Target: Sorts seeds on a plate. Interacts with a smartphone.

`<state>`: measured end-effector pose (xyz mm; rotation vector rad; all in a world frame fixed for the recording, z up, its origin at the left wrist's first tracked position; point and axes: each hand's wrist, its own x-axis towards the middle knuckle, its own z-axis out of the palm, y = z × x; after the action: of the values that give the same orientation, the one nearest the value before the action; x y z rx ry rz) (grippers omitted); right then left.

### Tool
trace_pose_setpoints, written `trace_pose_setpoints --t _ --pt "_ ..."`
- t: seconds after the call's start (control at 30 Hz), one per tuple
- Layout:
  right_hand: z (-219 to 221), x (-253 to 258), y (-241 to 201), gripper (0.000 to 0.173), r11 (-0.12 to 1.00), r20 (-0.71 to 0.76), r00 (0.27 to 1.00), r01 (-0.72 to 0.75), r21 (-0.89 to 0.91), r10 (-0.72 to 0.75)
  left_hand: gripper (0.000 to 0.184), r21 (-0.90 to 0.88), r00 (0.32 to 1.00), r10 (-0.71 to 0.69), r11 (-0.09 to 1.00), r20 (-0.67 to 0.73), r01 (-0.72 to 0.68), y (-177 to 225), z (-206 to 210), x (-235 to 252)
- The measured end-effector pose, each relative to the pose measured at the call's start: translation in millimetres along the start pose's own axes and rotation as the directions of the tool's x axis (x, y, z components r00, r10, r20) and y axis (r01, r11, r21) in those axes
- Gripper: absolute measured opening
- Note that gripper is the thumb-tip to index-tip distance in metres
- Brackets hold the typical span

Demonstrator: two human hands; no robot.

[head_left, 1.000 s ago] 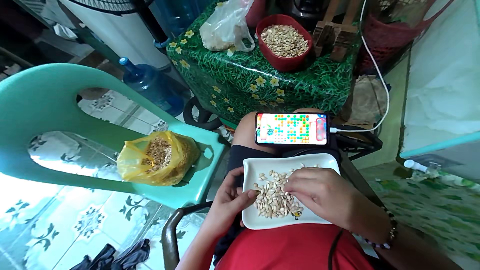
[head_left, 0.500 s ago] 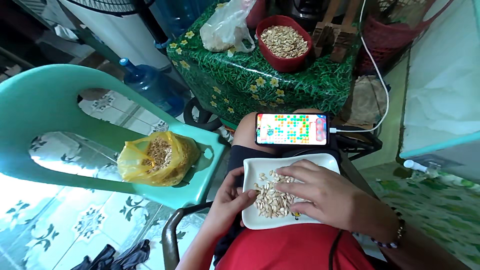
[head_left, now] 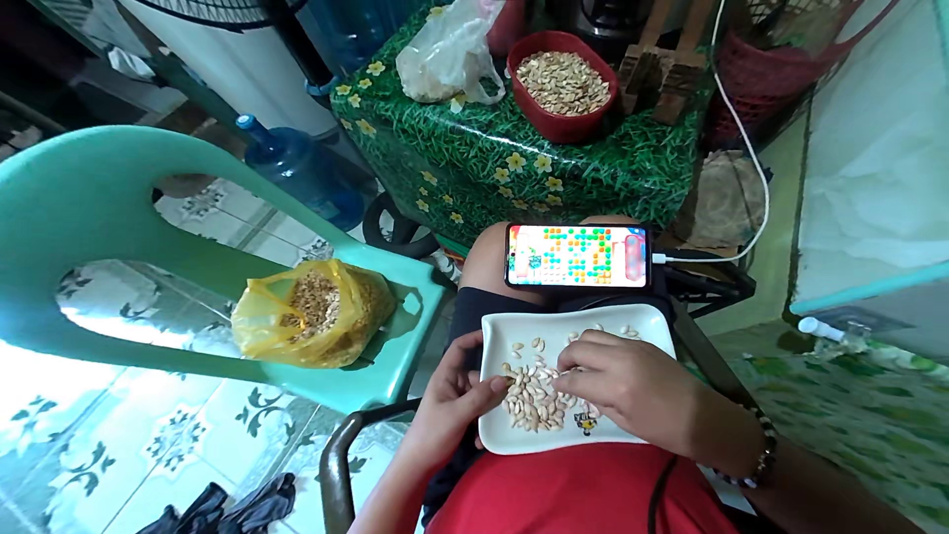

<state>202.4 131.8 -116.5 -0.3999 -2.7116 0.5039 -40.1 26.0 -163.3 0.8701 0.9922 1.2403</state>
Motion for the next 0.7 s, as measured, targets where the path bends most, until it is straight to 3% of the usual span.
trace_pose_setpoints --t 0.37,0.7 --pt "-9 -7 5 0.021 0.996 -0.132 0.991 0.016 0.092 -0.003 0.054 0.015 1.0 -0.004 1.0 -0.004 0.004 -1 -1 -1" --pt "-9 -7 5 0.02 0.996 -0.145 0.989 -0.02 0.087 0.033 0.054 -0.005 1.0 0.001 1.0 0.005 -0.001 -1 -1 -1"
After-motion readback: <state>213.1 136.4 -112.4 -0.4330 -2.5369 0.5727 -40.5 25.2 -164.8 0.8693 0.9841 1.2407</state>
